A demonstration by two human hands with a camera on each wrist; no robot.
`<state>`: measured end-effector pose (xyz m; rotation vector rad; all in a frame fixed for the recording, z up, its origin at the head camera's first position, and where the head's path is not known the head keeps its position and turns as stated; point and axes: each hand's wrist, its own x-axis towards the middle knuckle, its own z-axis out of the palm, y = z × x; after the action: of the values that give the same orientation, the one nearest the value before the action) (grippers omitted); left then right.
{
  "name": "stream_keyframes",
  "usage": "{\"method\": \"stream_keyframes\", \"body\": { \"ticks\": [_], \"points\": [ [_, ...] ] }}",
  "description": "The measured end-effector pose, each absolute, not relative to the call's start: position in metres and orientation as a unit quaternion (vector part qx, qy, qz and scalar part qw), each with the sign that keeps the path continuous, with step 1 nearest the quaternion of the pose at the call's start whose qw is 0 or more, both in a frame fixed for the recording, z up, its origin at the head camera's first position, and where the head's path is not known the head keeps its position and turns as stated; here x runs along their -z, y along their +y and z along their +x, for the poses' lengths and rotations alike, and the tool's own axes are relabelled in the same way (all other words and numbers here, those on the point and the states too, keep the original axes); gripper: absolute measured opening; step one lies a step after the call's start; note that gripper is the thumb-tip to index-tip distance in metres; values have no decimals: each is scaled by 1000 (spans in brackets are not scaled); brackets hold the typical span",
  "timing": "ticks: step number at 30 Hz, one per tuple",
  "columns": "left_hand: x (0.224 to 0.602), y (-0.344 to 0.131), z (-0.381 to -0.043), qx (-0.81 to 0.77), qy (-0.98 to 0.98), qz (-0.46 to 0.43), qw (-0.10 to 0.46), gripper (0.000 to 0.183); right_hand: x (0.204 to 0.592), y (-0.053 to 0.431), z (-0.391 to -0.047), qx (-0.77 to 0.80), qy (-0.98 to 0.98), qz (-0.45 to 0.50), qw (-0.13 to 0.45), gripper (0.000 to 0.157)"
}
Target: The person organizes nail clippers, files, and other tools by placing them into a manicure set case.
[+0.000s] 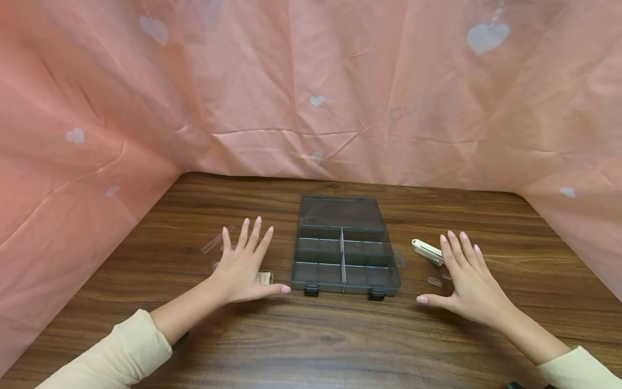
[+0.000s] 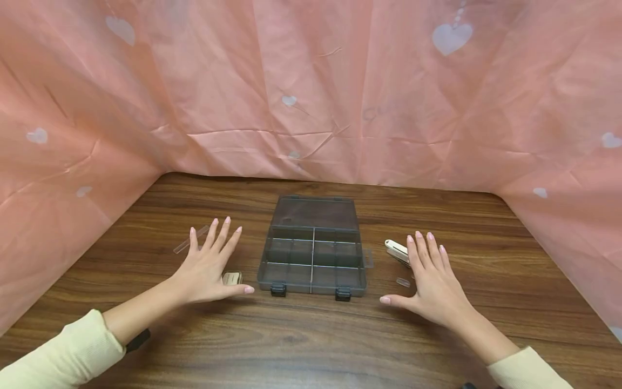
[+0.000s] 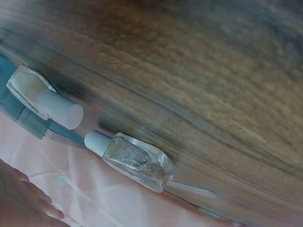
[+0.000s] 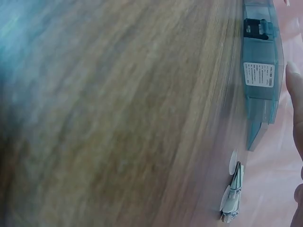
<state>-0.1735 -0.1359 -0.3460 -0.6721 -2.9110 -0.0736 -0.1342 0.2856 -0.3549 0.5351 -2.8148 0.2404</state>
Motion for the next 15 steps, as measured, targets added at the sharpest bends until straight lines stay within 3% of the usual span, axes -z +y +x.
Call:
{"method": "stream_keyframes", "body": {
  "ticks": [10, 15],
  "points": [
    [344, -129, -174, 38, -969, -235, 66, 116, 357, 289, -135, -123, -963, 191, 148, 116],
    [344, -121, -175, 46, -964, -256, 55, 118, 358, 292, -143, -206, -945, 183, 178, 101]
  ]
}}
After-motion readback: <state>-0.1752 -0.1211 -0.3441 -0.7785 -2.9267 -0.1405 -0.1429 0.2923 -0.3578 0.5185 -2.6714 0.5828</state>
